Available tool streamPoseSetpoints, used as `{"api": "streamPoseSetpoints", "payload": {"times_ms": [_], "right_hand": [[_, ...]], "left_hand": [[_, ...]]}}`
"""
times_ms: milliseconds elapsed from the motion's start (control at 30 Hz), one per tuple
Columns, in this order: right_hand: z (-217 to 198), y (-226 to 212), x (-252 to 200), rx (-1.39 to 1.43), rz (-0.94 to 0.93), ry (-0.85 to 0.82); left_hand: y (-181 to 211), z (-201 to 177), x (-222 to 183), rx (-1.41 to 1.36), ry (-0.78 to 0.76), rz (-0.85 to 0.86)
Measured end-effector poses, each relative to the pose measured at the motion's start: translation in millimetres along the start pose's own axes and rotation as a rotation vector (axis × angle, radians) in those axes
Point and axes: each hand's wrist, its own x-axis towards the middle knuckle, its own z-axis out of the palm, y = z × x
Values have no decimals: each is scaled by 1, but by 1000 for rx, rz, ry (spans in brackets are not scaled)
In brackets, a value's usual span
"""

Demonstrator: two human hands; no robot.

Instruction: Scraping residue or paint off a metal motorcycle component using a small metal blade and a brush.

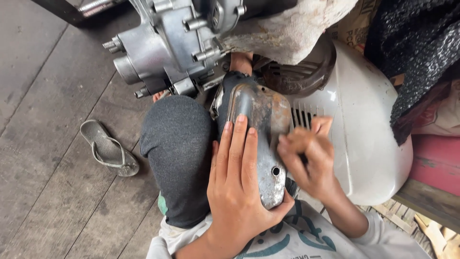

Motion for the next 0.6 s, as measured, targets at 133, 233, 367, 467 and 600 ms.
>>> {"api": "streamPoseSetpoints", "payload": {"times_ms": [133,233,367,467,600], "right_hand": [[1,9,-2,7,-7,7],[2,13,0,-60,-12,50],[3,11,-2,-60,-48,55],[4,13,4,-44,-35,57],[4,8,-3,-18,-46,51]], "left_hand": [[-2,3,1,2,-2,8],[0,1,-1,-2,5,21],[-1,1,2,12,7,18],[-1,1,2,17,3,20],[-1,-1,1,21,-7,22]]}}
